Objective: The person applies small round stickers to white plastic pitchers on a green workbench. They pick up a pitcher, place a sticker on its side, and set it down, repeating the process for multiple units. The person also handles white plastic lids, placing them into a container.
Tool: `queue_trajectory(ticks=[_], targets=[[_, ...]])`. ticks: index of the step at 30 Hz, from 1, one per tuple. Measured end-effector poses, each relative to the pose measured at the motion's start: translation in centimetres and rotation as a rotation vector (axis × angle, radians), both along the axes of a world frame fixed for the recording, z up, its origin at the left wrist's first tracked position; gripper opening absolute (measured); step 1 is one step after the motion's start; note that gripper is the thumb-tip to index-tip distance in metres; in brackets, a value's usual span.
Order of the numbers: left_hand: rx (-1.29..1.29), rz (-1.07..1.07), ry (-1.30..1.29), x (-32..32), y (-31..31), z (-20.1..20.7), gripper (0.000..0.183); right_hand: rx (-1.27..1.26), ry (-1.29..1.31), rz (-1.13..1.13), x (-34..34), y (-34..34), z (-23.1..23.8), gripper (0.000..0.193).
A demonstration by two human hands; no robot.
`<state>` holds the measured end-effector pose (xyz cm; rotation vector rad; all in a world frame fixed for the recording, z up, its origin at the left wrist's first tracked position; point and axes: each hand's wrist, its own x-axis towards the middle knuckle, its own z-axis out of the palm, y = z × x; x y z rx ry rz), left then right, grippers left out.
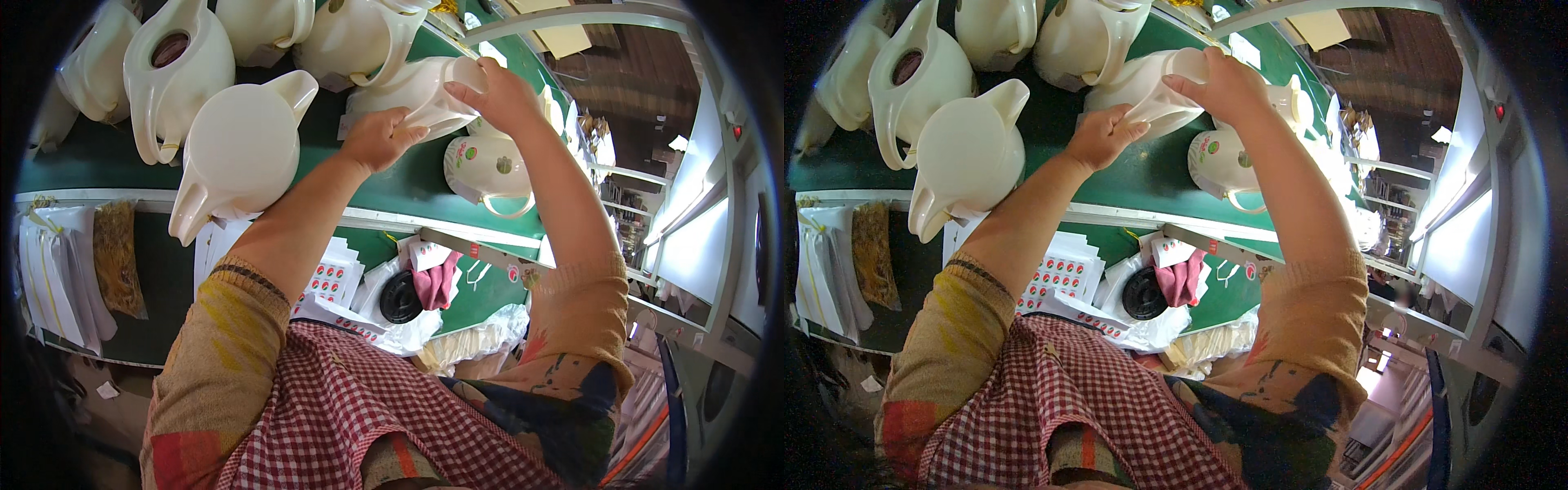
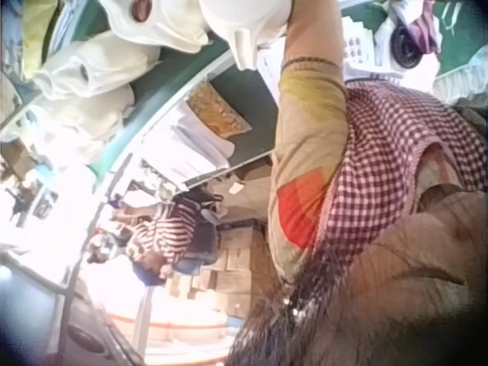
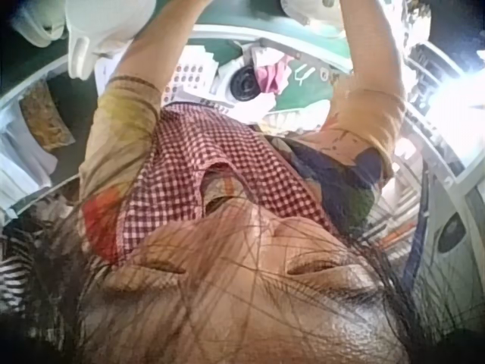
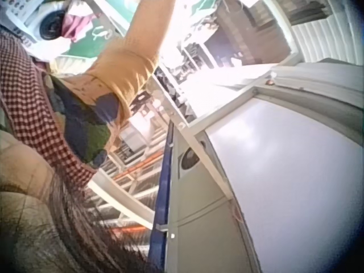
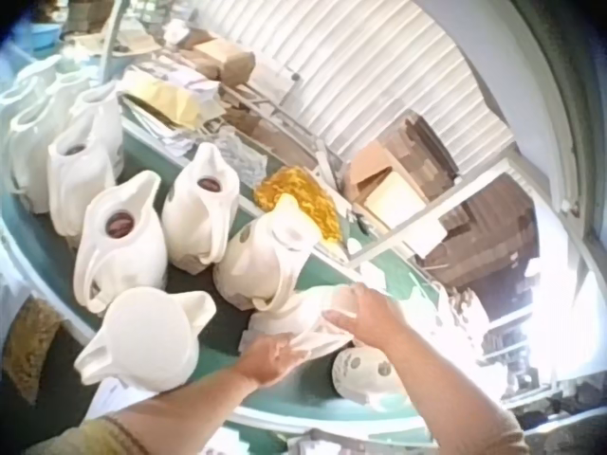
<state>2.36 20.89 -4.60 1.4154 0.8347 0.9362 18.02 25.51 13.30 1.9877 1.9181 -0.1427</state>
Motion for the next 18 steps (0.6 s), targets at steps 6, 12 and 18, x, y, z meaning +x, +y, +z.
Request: queue_trajectory(ticks=[6,12,18], targets=[[-0.007,0.010,0.016,0.4,-0.3,0.3,0.039,0.248,0.096,0.563,3.6,-0.9,-2.7,0.070],[-0.010,-0.002,-0.001,0.0,-0.2,0.4,0.038,0.397,0.096,0.480,2.4,-0.7,-4.6,0.061],[0.014,0.073,-0.037,1.1,-0.6,-1.1,0.043,0.528,0.252,0.565,3.7,-0.5,-6.6,0.049]])
